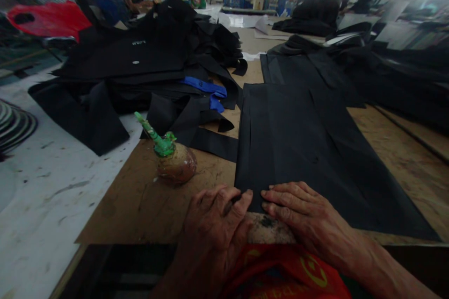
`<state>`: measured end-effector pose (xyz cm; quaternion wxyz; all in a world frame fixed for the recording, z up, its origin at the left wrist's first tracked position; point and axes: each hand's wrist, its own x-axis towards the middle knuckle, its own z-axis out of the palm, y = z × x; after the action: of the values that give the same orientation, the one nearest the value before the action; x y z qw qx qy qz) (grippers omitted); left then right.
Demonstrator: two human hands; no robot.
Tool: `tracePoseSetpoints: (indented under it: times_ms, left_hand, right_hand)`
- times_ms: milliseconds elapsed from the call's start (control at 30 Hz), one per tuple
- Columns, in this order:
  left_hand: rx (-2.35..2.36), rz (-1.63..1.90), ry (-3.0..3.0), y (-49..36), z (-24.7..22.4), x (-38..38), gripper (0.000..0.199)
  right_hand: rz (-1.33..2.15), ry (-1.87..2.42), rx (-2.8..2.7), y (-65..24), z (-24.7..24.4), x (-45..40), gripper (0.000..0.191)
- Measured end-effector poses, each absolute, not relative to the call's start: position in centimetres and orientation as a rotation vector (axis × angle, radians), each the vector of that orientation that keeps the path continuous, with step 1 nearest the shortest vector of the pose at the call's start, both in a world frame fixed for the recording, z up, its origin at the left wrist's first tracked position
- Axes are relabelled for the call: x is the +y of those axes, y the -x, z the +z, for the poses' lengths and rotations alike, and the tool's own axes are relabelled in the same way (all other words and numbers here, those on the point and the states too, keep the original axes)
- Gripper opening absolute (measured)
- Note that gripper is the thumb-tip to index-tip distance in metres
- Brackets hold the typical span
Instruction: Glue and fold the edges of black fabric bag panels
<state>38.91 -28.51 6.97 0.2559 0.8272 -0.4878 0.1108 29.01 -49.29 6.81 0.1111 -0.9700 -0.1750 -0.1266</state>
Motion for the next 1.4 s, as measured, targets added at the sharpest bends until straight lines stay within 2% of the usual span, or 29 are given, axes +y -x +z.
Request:
tracePoseSetpoints:
  times_ms: [433, 667, 900, 1200, 1400]
  left_hand:
    - [-1.308, 0.407, -2.280, -38.7, 6.3, -28.9, 0.026]
    - [-1.311, 0.385, -2.297, -38.6, 6.2, -28.8, 0.026]
    - [-1.321, 0.365, -2.291, -38.6, 6.1, -28.8, 0.027]
    - [-1.316, 0.435, -2.246, -38.6, 6.0, -29.1, 0.025]
    - [-1.268, 0.374, -2.241, -38.6, 5.9, -29.1, 0.025]
  right_hand:
    - [-0.137, 2.717, -0.548, -28.9, 7.5, -50.3, 0.030]
    - [-0.268, 2.792, -0.607, -28.9, 7.4, -50.5, 0.027]
    - [-0.251, 2.831, -0.656, -28.7, 7.4, -50.8, 0.027]
    - [-0.433, 2.887, -0.487, -27.9, 8.0, -50.9, 0.028]
    - [-0.360, 2.906, -0.451, -27.9, 7.8, -50.9, 0.024]
